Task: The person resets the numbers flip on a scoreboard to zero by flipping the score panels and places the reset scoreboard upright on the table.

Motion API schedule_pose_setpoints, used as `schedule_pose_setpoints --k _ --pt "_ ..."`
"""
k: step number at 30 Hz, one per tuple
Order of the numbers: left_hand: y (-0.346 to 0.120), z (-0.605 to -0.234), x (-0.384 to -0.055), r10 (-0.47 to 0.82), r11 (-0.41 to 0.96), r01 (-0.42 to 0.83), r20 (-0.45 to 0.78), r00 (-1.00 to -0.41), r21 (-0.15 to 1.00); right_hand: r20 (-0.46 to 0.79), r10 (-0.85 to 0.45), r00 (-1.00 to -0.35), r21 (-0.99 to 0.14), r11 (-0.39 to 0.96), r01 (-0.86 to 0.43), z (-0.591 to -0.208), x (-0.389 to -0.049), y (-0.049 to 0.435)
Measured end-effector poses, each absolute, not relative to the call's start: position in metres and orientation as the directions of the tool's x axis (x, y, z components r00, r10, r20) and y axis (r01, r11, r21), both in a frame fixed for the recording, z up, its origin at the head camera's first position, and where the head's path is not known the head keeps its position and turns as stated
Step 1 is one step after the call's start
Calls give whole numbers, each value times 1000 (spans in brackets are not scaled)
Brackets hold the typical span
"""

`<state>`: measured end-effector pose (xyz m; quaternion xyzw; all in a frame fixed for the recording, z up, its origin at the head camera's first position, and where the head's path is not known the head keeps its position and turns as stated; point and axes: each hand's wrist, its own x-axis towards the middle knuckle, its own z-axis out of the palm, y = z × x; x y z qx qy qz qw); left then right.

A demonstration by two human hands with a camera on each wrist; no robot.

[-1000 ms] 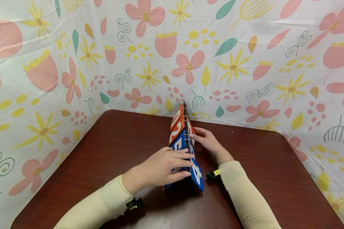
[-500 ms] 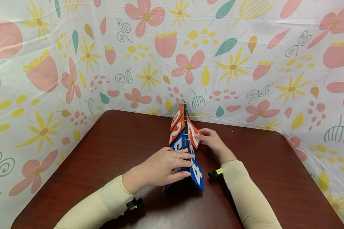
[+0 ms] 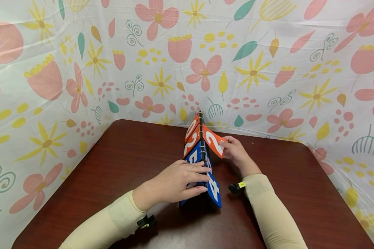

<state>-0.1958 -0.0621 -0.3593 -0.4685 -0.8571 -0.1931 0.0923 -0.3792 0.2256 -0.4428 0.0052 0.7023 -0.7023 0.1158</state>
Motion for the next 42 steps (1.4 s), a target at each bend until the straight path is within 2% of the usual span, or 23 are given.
schedule_pose_setpoints --k 5,10,36,42 --pt "-62 -359 -196 766 488 839 342 -544 241 -161 -102 -982 -986 -26 164 -438 -379 231" --pt "-62 -360 -196 767 483 841 344 -541 245 -159 -118 -980 -985 -45 166 -437 -379 234" --pt "-62 -360 -196 769 475 847 355 -532 241 -184 -56 -981 -983 -7 184 -433 -380 237" --pt "-62 -361 -196 768 474 848 360 -529 235 -190 -108 -976 -976 -89 200 -425 -377 243"
